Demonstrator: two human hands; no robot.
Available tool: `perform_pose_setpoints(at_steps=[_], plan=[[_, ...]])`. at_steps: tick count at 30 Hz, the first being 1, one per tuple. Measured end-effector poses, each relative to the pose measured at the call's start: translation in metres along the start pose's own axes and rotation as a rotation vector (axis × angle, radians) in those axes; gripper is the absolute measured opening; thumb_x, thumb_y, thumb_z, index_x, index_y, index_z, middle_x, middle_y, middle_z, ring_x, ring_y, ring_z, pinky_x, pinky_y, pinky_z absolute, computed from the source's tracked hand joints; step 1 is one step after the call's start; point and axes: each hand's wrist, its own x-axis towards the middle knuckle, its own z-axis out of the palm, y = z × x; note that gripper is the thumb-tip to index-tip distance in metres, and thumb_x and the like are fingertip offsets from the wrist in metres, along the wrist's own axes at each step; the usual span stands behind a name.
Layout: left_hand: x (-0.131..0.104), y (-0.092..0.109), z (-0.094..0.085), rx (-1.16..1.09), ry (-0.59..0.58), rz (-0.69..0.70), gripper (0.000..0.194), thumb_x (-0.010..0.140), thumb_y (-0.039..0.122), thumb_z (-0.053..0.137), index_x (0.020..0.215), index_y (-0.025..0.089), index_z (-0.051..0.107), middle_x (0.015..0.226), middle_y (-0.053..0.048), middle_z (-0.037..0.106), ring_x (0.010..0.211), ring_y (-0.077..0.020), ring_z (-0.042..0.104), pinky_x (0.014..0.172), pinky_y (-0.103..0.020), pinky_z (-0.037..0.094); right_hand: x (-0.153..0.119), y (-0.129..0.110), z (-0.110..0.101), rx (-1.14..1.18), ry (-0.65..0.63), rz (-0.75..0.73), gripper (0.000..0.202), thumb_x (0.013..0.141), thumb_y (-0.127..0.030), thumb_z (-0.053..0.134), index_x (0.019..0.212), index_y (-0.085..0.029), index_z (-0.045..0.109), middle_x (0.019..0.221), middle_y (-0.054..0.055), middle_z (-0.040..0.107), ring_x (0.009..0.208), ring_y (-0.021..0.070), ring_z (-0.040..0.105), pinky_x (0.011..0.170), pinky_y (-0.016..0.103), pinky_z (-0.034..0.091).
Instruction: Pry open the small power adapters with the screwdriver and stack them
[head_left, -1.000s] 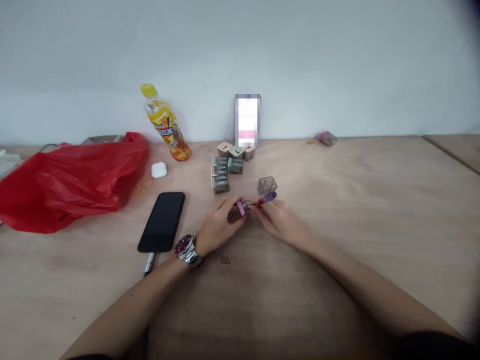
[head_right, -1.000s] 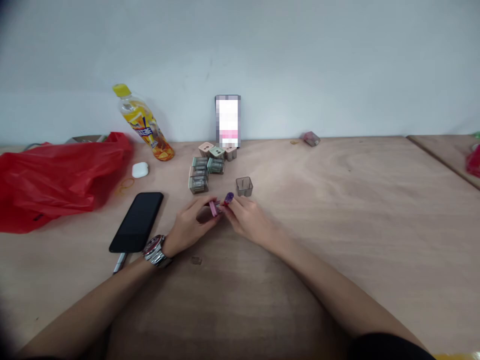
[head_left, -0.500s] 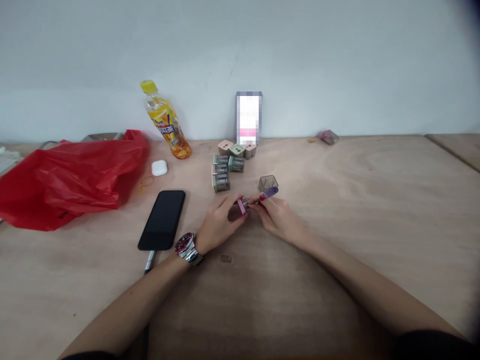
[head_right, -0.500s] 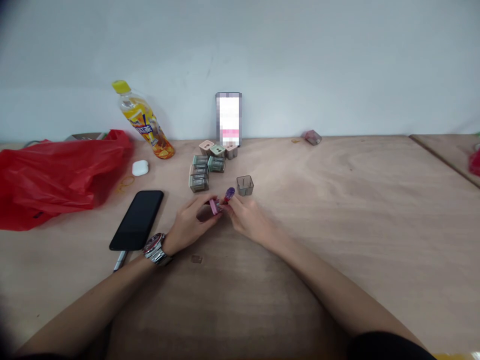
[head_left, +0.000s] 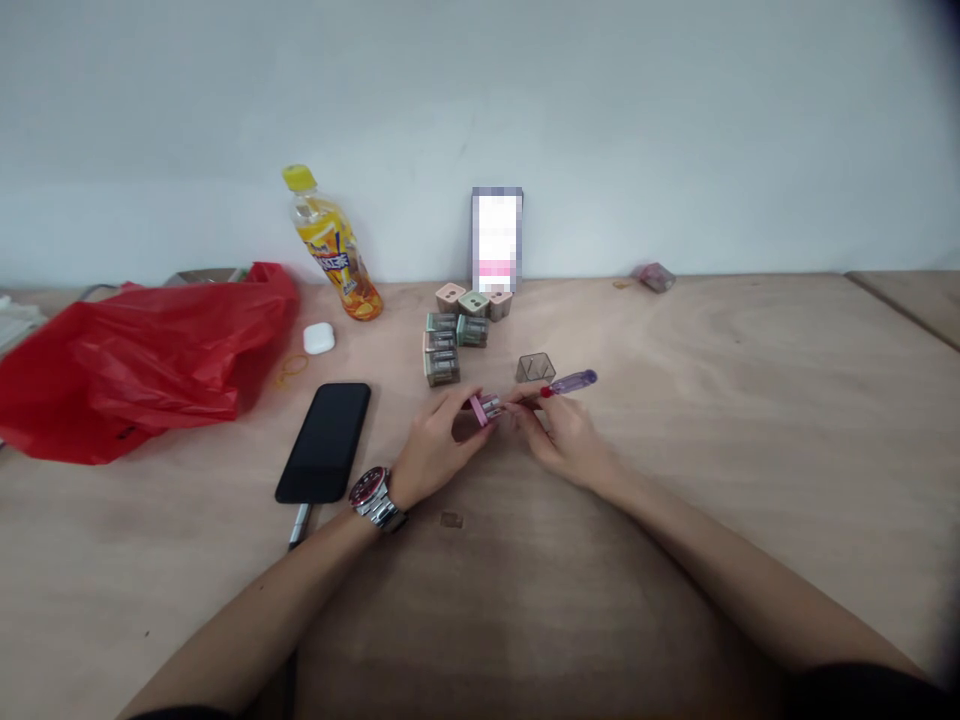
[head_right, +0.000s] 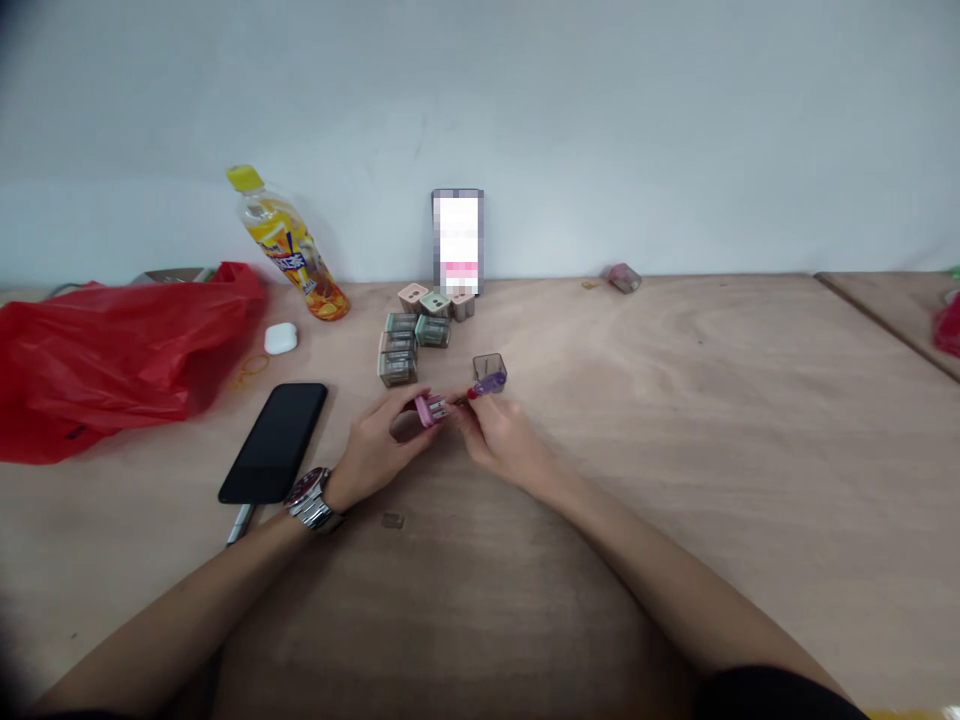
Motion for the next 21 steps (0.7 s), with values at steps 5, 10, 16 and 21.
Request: perform_pose_setpoints(at_steps=[5,10,16,21], plan=[[0.001,0.001,-0.001,0.002,0.003,-0.001,0.04,0.085,0.024,0.067,0.122,0.018,0.053,0.114,-0.009,0.066,0.103,-0.0196,0.064,0.092,-0.036,0.054,0.0,-0.002,0.001,0.029,-0.023,-0.01,0.012,0.095,-0.018,0.046,0.102,-0.018,0.055,0.087,0.008,0.069,0.075,0.0195,0.067,0.066,0.032,0.053],[-0.001,-0.001,0.0,0.007,0.014,-0.029,0.043,0.084,0.022,0.068,0.124,0.019,0.052,0.116,-0.009,0.065,0.105,-0.0205,0.064,0.094,-0.037,0.054,0.006,-0.005,-0.01,0.101,0.002,0.046,0.011,0.094,-0.022,0.049,0.101,-0.018,0.057,0.089,0.007,0.069,0.073,0.0175,0.065,0.068,0.031,0.051],[0.0,-0.004,0.002,-0.116,0.06,-0.216,0.044,0.082,0.023,0.07,0.121,0.019,0.051,0.115,-0.008,0.066,0.1,-0.0197,0.067,0.09,-0.036,0.056,0.024,-0.009,-0.05,0.259,-0.815,0.194,0.011,0.085,-0.013,0.055,0.076,-0.019,0.059,0.063,-0.003,0.059,0.053,0.0111,0.052,0.048,0.022,0.038],[0.002,-0.004,0.001,-0.159,0.081,-0.254,0.037,0.085,0.027,0.067,0.118,0.019,0.054,0.114,-0.009,0.066,0.102,-0.021,0.067,0.092,-0.038,0.056,0.021,-0.002,-0.056,0.284,-1.026,0.21,0.013,0.079,-0.01,0.058,0.071,-0.018,0.064,0.06,-0.004,0.06,0.049,0.0094,0.048,0.044,0.021,0.031]])
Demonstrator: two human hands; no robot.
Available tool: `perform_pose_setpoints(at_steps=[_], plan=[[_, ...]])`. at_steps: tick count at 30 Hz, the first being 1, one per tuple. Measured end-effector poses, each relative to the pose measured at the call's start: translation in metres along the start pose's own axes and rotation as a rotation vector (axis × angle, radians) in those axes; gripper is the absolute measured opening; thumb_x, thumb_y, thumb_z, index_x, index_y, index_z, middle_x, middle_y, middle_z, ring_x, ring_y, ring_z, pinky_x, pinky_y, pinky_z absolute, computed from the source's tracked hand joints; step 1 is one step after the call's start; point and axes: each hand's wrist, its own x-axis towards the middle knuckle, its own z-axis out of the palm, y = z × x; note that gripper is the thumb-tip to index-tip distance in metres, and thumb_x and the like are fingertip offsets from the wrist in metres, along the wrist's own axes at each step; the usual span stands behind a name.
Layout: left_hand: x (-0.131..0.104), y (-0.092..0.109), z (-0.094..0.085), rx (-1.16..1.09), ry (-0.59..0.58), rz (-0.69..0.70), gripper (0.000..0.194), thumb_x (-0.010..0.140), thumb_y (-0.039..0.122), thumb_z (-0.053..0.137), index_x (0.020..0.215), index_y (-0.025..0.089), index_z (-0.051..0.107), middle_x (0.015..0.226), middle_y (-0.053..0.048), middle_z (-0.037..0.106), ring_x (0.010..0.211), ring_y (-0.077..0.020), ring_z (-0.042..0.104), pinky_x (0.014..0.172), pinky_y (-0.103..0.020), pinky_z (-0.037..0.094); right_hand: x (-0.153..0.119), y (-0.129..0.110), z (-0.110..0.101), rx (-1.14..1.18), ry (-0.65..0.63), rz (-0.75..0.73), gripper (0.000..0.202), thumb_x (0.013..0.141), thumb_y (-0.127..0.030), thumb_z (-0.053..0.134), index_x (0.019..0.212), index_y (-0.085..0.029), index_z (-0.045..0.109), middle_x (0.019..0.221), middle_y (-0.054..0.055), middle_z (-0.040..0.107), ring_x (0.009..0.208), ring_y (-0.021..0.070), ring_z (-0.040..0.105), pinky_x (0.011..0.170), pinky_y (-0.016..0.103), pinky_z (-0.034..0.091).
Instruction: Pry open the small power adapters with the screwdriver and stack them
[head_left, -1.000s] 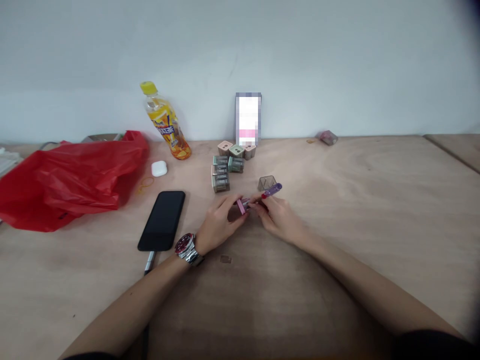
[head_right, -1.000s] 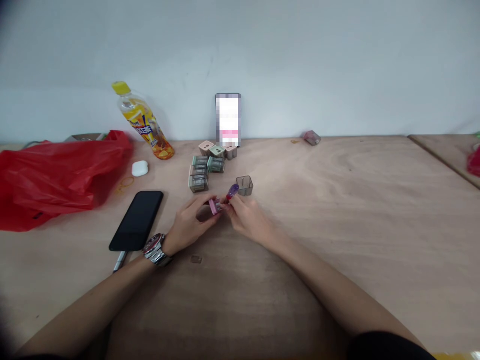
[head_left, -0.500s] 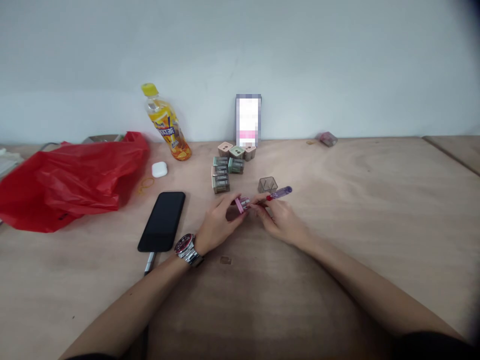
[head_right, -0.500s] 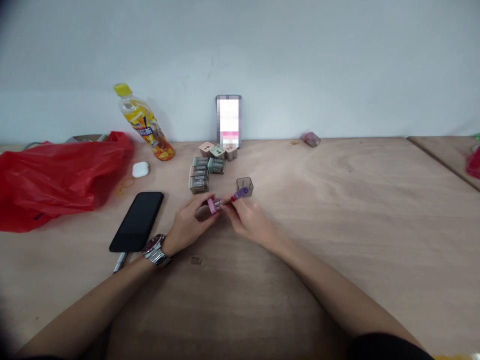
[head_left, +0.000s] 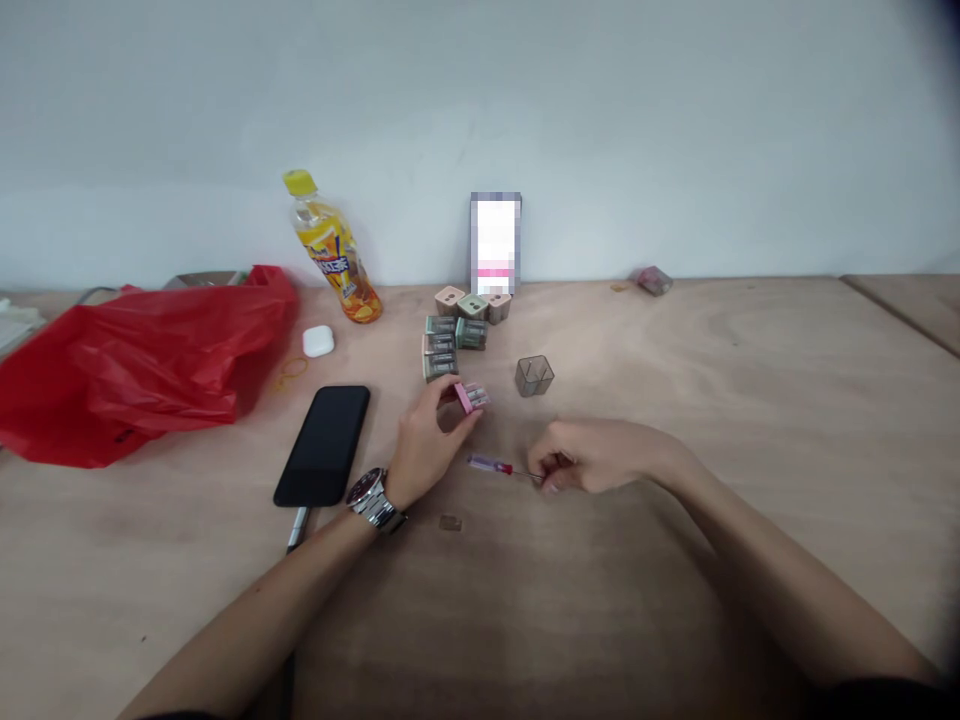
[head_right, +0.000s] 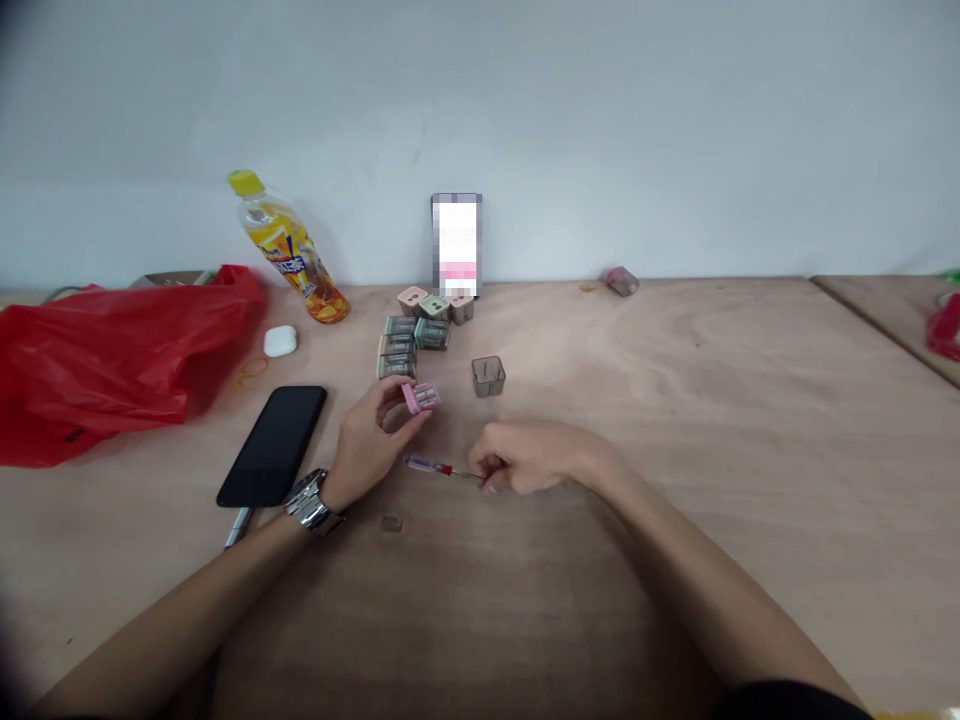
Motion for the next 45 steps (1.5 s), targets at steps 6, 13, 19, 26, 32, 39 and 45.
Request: perform_pose_setpoints(at_steps=[6,13,19,26,32,39,45], plan=[[-0.002,0.0,0.0,0.056,-0.001,0.074,0.041,0.087,0.032,0.065,0.126,0.021,0.054,0.118,-0.008,0.066,0.106,-0.0212,0.066,0.095,-0.039,0.055,0.0,0.008,-0.005,-0.04,0.118,0.014,0.007,0.079,-0.024,0.067,0.084,-0.021,0.071,0.066,-0.002,0.065,0.054,0.0118,0.055,0.047,0.023,0.036],[-0.001,0.001,0.001,0.092,0.004,0.088,0.047,0.086,0.037,0.067,0.128,0.02,0.053,0.114,-0.008,0.068,0.096,-0.0201,0.068,0.09,-0.037,0.056,-0.006,0.038,-0.019,-0.131,0.769,0.243,0.035,0.074,-0.042,0.071,0.064,-0.019,0.047,0.055,-0.006,0.041,0.05,0.009,0.037,0.047,0.024,0.029],[-0.002,-0.002,0.002,0.118,-0.013,0.1,0.048,0.086,0.036,0.067,0.129,0.021,0.052,0.117,-0.008,0.066,0.097,-0.0195,0.067,0.089,-0.036,0.056,0.011,0.069,-0.007,-0.243,0.916,0.148,0.056,0.072,-0.042,0.075,0.117,-0.018,0.052,0.109,0.012,0.06,0.097,0.0264,0.056,0.082,0.042,0.048],[-0.003,-0.002,0.002,0.11,-0.016,0.109,0.049,0.086,0.035,0.067,0.13,0.021,0.051,0.116,-0.008,0.066,0.098,-0.0187,0.067,0.09,-0.035,0.055,0.023,0.061,0.006,-0.162,0.936,-0.055,0.041,0.076,-0.02,0.068,0.114,-0.02,0.053,0.116,0.011,0.062,0.106,0.0258,0.06,0.091,0.044,0.048],[-0.002,-0.001,0.001,0.118,-0.016,0.118,0.049,0.086,0.034,0.067,0.13,0.021,0.051,0.117,-0.009,0.066,0.097,-0.0192,0.067,0.09,-0.035,0.055,0.019,0.051,0.008,-0.222,0.918,-0.187,0.038,0.078,-0.021,0.069,0.115,-0.019,0.06,0.109,0.009,0.064,0.099,0.0229,0.062,0.087,0.04,0.052],[-0.003,-0.002,0.001,0.116,-0.023,0.116,0.049,0.086,0.033,0.067,0.131,0.021,0.051,0.118,-0.008,0.066,0.098,-0.0187,0.067,0.092,-0.034,0.055,0.021,0.056,0.008,-0.203,0.912,-0.211,0.041,0.082,-0.031,0.069,0.121,-0.02,0.062,0.108,0.011,0.059,0.098,0.0225,0.06,0.083,0.039,0.053],[-0.004,-0.002,0.0,0.089,-0.051,0.112,0.054,0.084,0.034,0.069,0.133,0.023,0.048,0.121,-0.007,0.065,0.103,-0.0195,0.066,0.093,-0.035,0.054,0.021,0.054,0.009,-0.124,0.896,-0.147,0.044,0.074,-0.034,0.078,0.113,-0.019,0.063,0.104,0.008,0.067,0.082,0.019,0.062,0.073,0.034,0.052]])
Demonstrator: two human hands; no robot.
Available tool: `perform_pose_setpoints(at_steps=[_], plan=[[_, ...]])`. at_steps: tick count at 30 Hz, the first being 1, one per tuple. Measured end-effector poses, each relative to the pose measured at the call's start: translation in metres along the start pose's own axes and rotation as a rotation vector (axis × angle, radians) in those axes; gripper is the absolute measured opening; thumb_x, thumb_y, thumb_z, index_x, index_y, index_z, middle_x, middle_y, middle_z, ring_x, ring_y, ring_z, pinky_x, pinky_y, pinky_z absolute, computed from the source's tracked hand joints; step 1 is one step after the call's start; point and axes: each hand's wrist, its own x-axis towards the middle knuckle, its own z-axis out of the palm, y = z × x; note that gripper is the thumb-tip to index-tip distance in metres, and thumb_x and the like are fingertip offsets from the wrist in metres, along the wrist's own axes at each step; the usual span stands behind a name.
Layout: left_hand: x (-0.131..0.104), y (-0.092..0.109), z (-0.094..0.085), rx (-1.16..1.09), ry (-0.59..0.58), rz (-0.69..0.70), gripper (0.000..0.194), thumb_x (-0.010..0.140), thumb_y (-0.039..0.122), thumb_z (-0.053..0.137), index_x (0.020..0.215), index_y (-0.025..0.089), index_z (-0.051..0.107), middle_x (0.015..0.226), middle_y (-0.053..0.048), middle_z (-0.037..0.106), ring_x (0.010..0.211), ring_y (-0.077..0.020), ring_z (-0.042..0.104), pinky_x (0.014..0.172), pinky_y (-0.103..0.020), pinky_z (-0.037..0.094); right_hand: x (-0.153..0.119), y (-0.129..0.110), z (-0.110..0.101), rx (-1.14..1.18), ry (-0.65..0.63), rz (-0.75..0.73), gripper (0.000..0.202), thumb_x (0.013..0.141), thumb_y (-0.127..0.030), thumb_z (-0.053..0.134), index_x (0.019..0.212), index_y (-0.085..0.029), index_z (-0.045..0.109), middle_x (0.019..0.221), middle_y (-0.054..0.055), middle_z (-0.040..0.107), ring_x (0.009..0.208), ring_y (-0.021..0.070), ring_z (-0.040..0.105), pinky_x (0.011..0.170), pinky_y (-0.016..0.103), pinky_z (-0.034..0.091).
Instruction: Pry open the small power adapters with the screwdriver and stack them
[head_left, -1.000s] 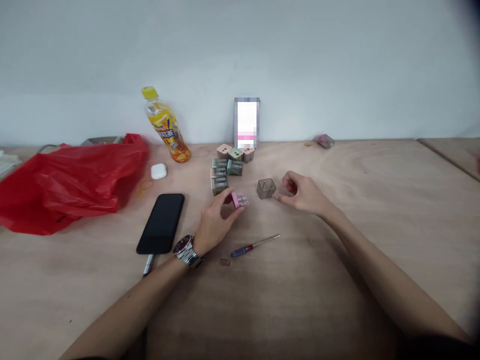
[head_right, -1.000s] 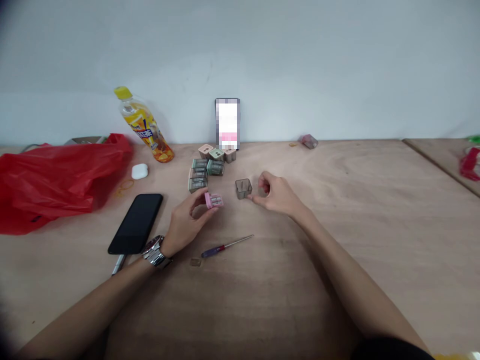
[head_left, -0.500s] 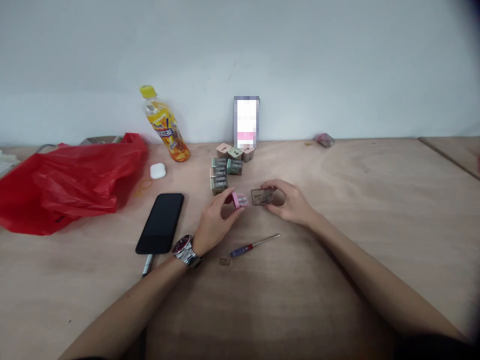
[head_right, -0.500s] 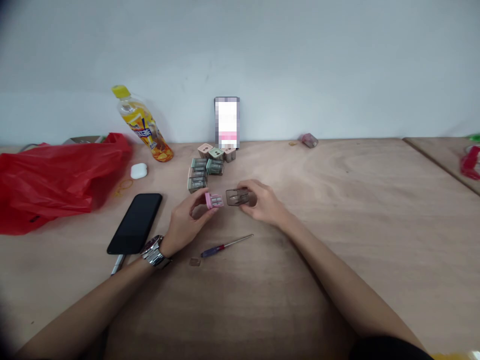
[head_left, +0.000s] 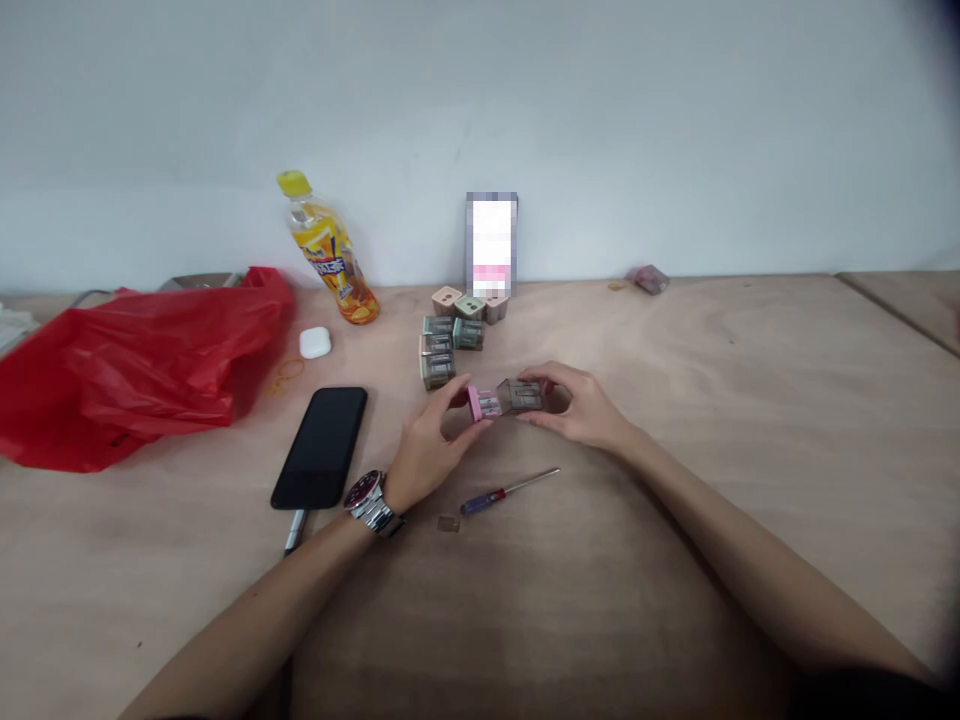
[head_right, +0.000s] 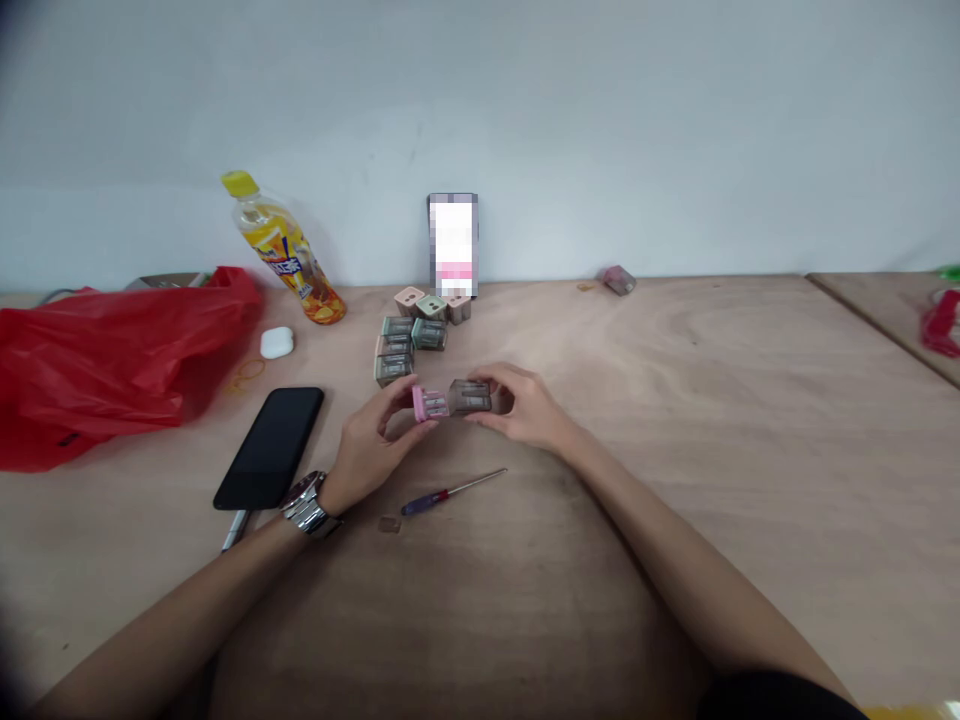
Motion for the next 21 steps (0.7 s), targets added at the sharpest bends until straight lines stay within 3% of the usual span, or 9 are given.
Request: perform_pose_setpoints(at_steps=[13,21], plan=[[0.0,0.002,-0.001,-0.037,-0.072,0.055,0.051,0.081,0.036,0.072,0.126,0.021,0.053,0.116,-0.006,0.067,0.102,-0.0181,0.066,0.091,-0.033,0.055,0.002,-0.013,0.003,0.035,-0.09,-0.058,0.045,0.076,-0.038,0.076,0.115,-0.019,0.064,0.093,0.005,0.065,0.076,0.0163,0.059,0.071,0.032,0.051],[0.001,0.004,-0.002,-0.011,-0.089,0.103,0.048,0.082,0.035,0.071,0.124,0.021,0.055,0.117,-0.007,0.067,0.106,-0.0203,0.065,0.094,-0.036,0.054,0.002,-0.019,0.006,0.107,-0.084,-0.077,0.043,0.077,-0.038,0.076,0.116,-0.022,0.064,0.102,0.006,0.065,0.085,0.0187,0.063,0.077,0.036,0.056]])
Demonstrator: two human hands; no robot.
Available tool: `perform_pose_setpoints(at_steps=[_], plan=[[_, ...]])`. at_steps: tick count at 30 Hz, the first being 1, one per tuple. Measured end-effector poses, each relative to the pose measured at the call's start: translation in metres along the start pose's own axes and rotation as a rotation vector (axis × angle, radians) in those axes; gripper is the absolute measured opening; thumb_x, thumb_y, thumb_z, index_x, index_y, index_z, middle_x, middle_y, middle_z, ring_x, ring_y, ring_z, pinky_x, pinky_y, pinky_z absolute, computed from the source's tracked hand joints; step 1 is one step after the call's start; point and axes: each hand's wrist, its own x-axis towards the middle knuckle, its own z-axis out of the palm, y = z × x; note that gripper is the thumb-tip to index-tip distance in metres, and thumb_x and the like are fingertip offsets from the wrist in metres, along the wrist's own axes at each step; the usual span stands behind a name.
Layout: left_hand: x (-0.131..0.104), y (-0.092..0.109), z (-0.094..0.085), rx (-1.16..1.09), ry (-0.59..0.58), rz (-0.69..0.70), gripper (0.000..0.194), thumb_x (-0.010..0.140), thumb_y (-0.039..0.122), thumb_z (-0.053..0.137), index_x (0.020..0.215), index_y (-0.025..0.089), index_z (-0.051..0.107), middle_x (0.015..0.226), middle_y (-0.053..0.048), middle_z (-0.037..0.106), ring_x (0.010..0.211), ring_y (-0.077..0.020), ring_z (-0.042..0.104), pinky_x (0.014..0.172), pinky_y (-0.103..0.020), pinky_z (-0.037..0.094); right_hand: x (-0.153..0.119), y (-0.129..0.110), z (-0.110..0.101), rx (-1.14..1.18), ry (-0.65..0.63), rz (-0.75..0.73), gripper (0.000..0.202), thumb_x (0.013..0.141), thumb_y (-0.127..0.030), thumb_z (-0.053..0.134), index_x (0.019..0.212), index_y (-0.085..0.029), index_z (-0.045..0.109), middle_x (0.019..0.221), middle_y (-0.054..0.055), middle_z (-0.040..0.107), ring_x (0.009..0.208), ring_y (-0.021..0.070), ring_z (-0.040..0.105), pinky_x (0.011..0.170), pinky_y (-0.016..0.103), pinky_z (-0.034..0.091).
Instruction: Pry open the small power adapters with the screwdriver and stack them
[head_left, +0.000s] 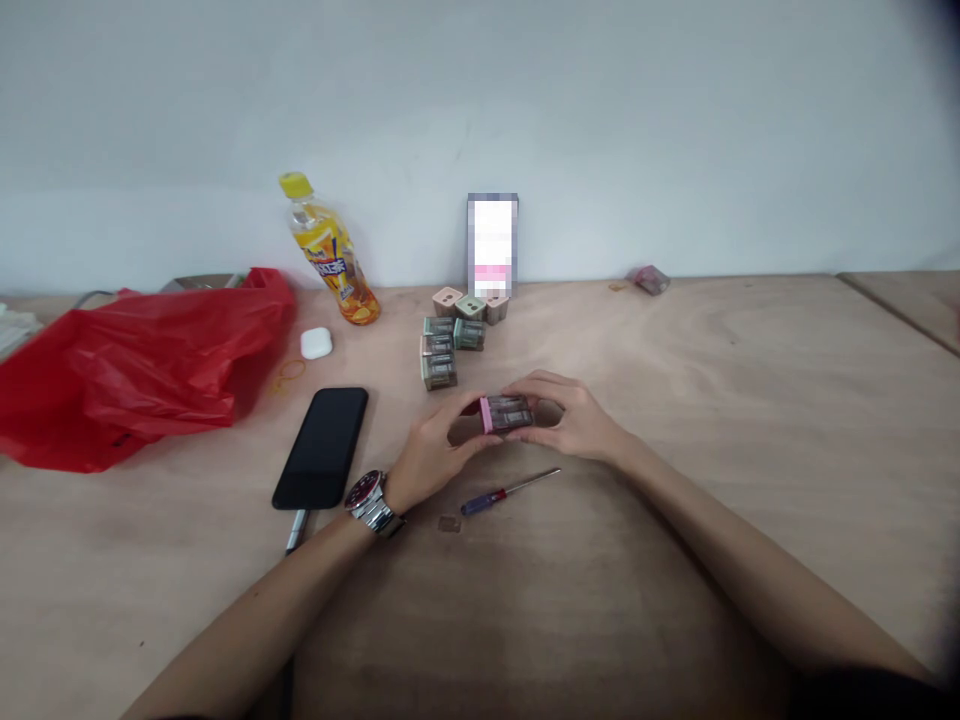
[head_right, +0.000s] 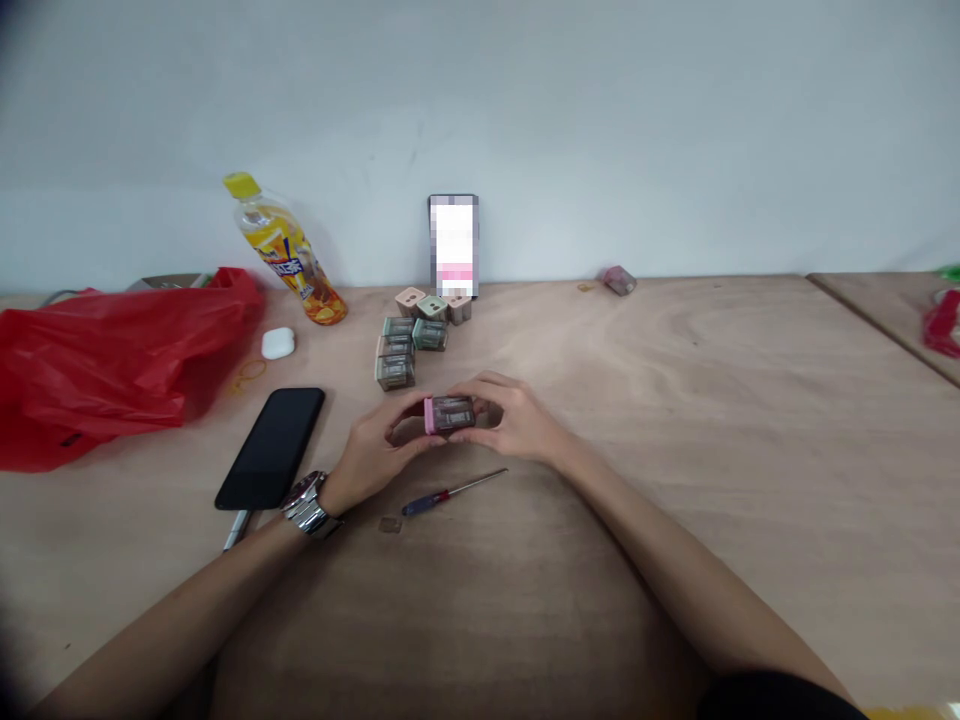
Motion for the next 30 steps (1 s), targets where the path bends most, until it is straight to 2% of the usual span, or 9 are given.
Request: perform_pose_setpoints(at_steps=[11,24,30], plan=[[-0.001,-0.001,0.0,-0.042,-0.018,-0.033,0.048,0.081,0.036,0.072,0.124,0.023,0.056,0.117,-0.006,0.068,0.105,-0.0199,0.066,0.093,-0.037,0.055,0.0,0.002,0.002,0.015,-0.002,0.007,0.049,0.072,-0.043,0.079,0.115,-0.023,0.066,0.102,0.006,0.066,0.09,0.0202,0.064,0.08,0.037,0.056],[-0.001,0.001,0.0,-0.087,-0.038,-0.114,0.046,0.08,0.039,0.072,0.122,0.026,0.059,0.112,-0.004,0.071,0.099,-0.0207,0.069,0.088,-0.039,0.058,-0.002,0.002,0.009,-0.015,0.027,0.015,0.049,0.073,-0.043,0.078,0.115,-0.02,0.066,0.087,0.004,0.059,0.073,0.0163,0.06,0.068,0.033,0.053],[-0.003,0.0,0.001,-0.073,-0.045,-0.129,0.046,0.079,0.037,0.074,0.121,0.025,0.06,0.111,-0.003,0.072,0.097,-0.0206,0.07,0.087,-0.036,0.058,-0.003,0.001,0.011,-0.016,0.003,0.049,0.048,0.075,-0.04,0.077,0.117,-0.02,0.066,0.09,0.004,0.06,0.076,0.0169,0.061,0.07,0.032,0.052]])
